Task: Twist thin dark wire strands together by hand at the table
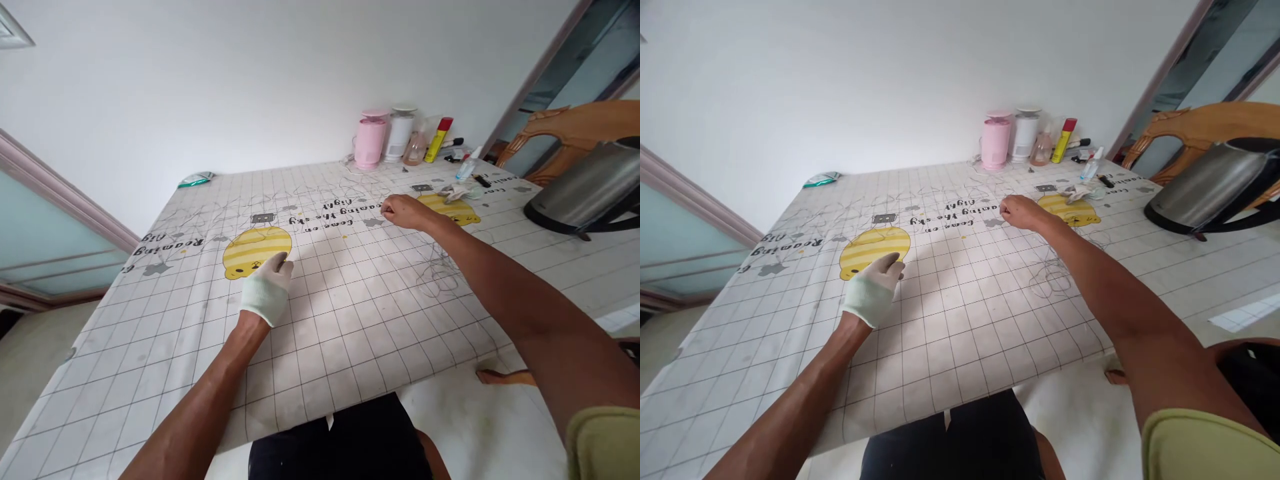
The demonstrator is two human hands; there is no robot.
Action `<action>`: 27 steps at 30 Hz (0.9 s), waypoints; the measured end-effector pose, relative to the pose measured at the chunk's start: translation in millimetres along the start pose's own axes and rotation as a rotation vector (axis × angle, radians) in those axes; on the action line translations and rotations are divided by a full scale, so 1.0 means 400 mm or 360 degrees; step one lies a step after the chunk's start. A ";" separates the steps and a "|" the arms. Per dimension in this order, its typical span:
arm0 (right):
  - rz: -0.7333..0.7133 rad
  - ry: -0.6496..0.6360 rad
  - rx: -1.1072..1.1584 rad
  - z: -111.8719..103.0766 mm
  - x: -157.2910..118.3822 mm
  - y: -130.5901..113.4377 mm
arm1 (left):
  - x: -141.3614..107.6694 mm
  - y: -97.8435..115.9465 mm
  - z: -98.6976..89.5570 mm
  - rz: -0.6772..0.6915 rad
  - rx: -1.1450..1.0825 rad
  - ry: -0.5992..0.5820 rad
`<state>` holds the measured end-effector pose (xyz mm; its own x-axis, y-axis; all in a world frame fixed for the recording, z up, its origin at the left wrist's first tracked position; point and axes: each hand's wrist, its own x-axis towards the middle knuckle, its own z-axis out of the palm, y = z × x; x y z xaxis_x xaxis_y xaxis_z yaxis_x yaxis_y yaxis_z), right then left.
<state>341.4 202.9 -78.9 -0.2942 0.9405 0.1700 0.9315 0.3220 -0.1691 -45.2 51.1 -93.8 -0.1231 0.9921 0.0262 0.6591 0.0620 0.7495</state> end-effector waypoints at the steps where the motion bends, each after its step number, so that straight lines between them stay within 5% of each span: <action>1: 0.0049 -0.0046 -0.0049 0.006 0.021 0.008 | 0.000 0.001 0.001 -0.0019 0.0037 -0.0009; 9: 0.0248 -0.0141 -0.0160 0.077 0.127 0.023 | 0.000 0.000 0.017 -0.0024 0.0199 -0.0028; 15: 0.0265 -0.0131 -0.0219 0.079 0.128 0.018 | 0.005 -0.004 0.017 -0.0021 0.0264 -0.0042; 21: 0.0323 -0.0063 -0.0353 -0.032 -0.013 0.091 | -0.003 0.013 0.007 -0.0015 0.0217 -0.0041; 27: 0.0529 -0.0332 -0.0540 -0.189 -0.240 0.251 | -0.013 0.019 0.011 0.0035 0.0282 -0.0086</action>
<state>479.2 136.9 -38.8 0.0255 0.9988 -0.0424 0.9886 -0.0189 0.1494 -36.3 46.8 -90.9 -0.0705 0.9975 0.0021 0.7823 0.0540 0.6206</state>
